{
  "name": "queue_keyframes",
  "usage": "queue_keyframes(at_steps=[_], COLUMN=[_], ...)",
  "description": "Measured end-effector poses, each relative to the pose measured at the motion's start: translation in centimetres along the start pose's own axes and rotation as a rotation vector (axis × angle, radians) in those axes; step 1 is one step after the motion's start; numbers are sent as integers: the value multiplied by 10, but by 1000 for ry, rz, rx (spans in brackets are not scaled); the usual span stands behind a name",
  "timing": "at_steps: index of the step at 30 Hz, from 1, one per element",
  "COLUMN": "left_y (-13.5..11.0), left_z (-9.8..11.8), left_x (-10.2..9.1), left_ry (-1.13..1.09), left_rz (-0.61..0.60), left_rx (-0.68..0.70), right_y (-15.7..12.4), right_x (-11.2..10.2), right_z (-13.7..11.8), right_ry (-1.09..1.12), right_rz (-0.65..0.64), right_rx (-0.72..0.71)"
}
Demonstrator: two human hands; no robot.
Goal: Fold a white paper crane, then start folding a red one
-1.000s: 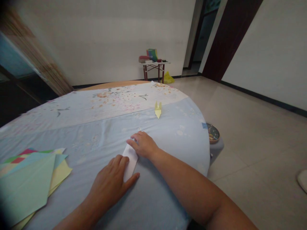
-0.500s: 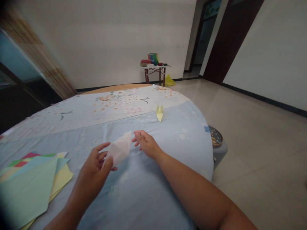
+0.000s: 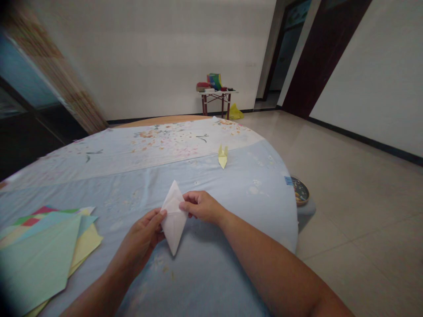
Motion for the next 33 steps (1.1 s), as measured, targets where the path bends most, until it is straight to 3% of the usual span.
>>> queue_keyframes(at_steps=[5,7,12,17,22,26,33], left_y=[5,5,6,5,8,11,12], left_z=[-9,-10,-12,-16,-14,-12,-12], left_x=[-2,-2,-2,-7,-7,-10,-9], left_ry=[-106,-133,-125,-67,-9,-28,-112], left_rz=[64,85,47,68,62,85,90], left_rx=[-34,-25,17,23,30,53,31], right_y=[-8,-12,-14,-14,-18,-22,-18], right_x=[-7,-3,12,18,15,16,21], right_z=[-14,-21,-26,-26,-32,-42,-37], right_ry=[-298,-467,-752,-835,-850,-916,-958], right_rz=[306,366,311,268,375,429,259], right_rx=[-136,-144,-81,-95,-149,-273,-258])
Point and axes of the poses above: each hand's wrist, its own y-axis towards the middle knuckle, its own x-axis out of the palm, z = x × y, the point moved 6 cm from there along y, towards the middle knuckle, and after that the axes turned 1 degree about -z, right-handed, at the moved point
